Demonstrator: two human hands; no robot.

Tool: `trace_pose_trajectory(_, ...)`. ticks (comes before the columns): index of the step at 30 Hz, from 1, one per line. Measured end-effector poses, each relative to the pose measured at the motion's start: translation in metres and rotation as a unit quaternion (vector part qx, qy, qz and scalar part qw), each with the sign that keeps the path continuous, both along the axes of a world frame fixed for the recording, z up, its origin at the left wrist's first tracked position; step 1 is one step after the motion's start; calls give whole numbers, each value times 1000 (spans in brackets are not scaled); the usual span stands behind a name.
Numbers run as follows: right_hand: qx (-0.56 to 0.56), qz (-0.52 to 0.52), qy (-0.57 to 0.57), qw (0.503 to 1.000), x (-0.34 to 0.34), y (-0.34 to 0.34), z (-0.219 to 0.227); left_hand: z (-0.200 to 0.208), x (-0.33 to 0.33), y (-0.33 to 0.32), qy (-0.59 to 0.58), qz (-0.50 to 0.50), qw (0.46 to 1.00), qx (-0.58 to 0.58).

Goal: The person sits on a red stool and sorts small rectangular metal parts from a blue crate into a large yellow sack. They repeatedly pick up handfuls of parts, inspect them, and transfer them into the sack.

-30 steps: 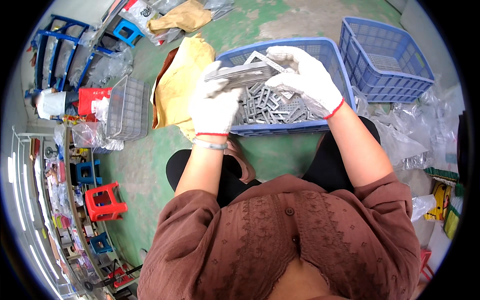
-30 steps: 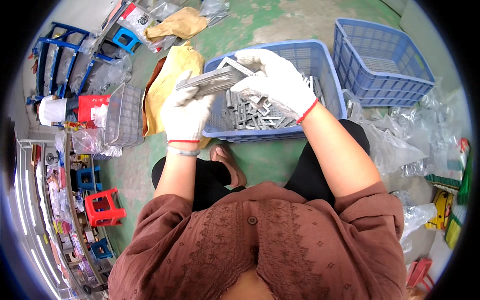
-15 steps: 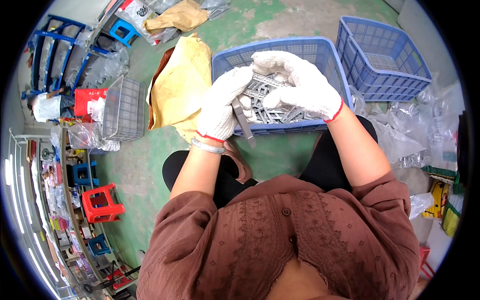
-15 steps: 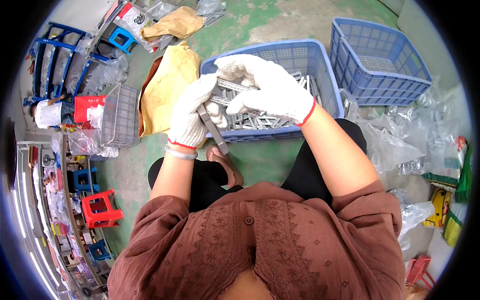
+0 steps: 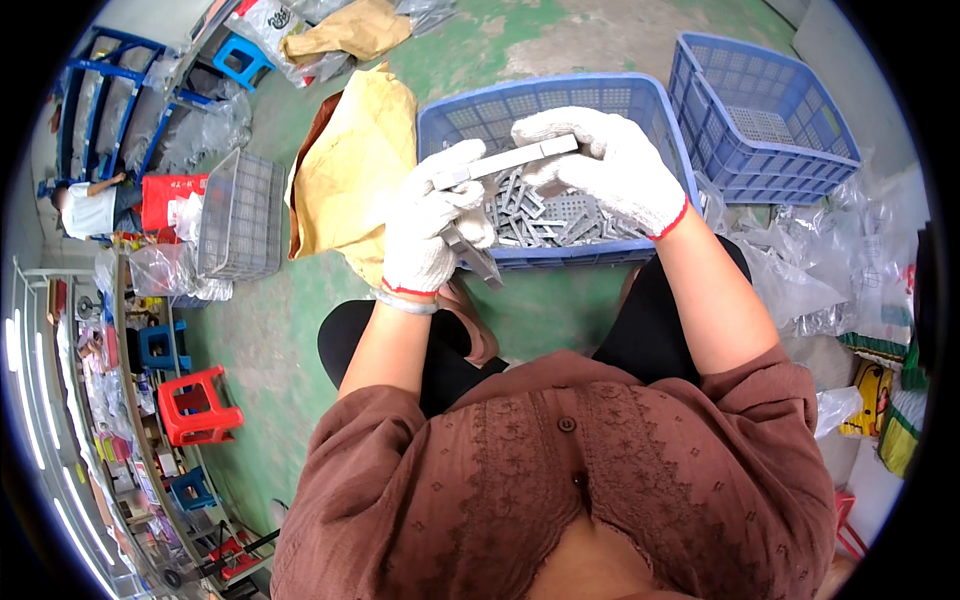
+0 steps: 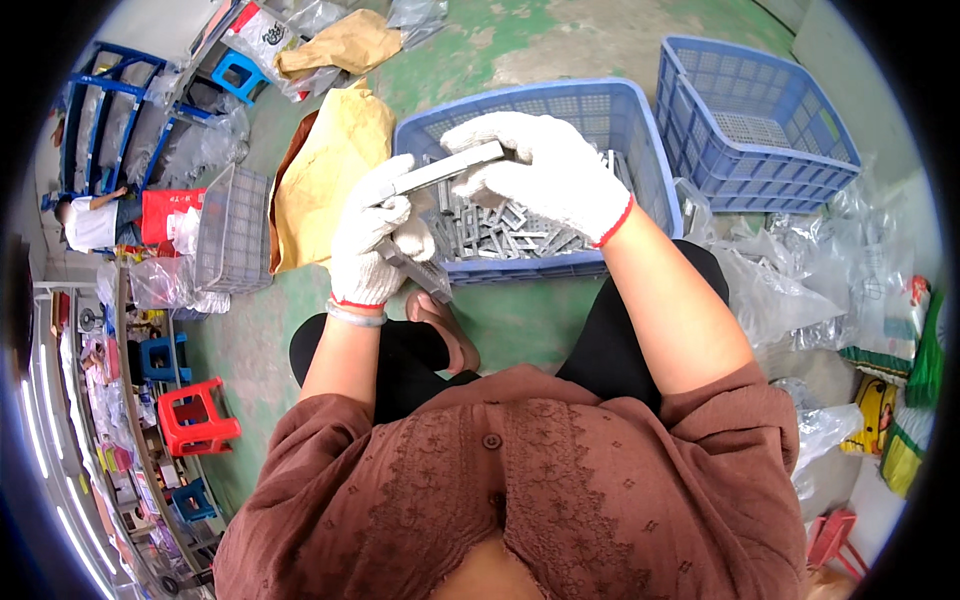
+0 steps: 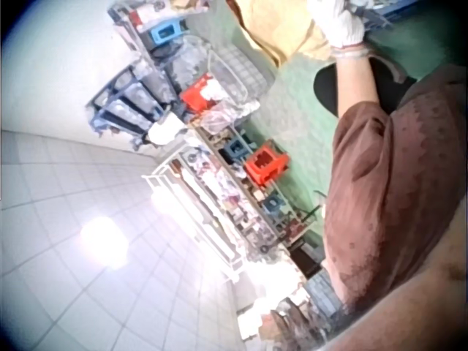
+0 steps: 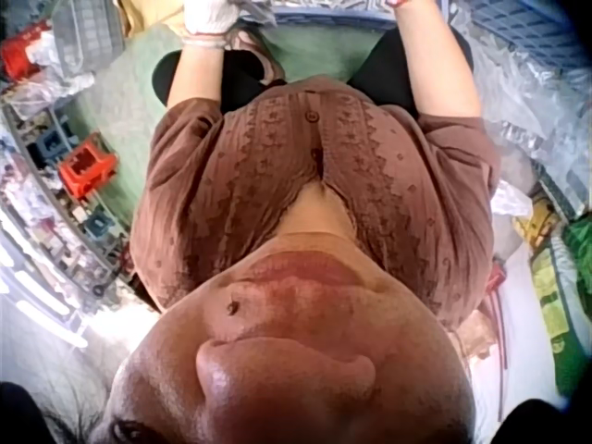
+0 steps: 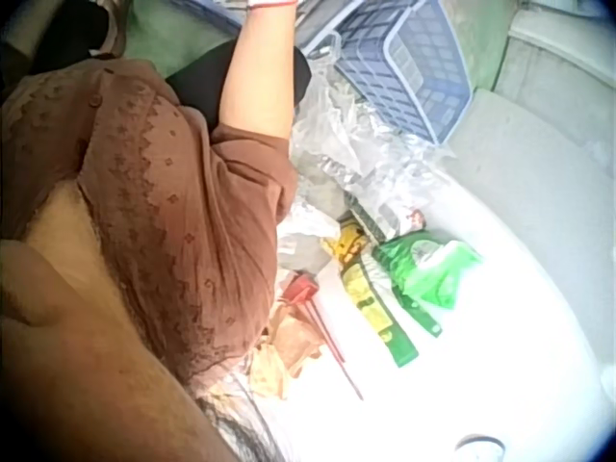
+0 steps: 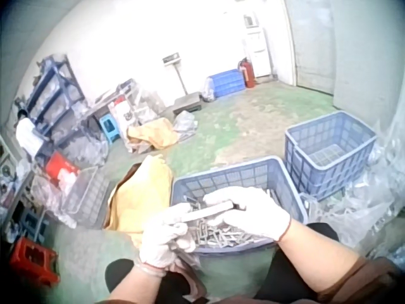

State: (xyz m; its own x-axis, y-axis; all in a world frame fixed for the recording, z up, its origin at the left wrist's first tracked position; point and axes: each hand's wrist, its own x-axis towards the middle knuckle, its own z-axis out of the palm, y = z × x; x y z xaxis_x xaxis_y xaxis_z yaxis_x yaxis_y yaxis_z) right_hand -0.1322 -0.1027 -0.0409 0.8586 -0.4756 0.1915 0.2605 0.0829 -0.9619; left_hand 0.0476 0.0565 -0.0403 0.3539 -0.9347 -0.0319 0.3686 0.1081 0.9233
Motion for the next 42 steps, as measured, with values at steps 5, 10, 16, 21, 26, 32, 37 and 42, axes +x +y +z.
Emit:
trace_pose_trajectory(5,2,13,-16,1000,0,3,3,2,0,-1,-12,24,1000,3)
trace_pose_trajectory(10,-47,-11,-20,999,4,5,-3,0,2,0,-19,38,999,4)
trace_pose_trajectory(16,-18,2,15,1000,4,1,-3,10,-5,-1,-39,40,998,16)
trace_pose_trajectory(21,18,-4,20,1000,4,5,-1,14,-6,1,-29,44,998,32)
trace_pose_trajectory(26,19,-11,39,999,7,7,0,11,-5,1,-35,47,998,33)
trace_pose_trajectory(32,6,-16,43,999,8,5,-4,10,-5,2,-34,47,998,37)
trace_pose_trajectory(37,15,-14,38,999,10,2,-7,15,-9,2,-72,51,995,52)
trace_pose_trajectory(42,17,-22,21,999,9,1,-11,20,-17,1,-96,60,992,64)
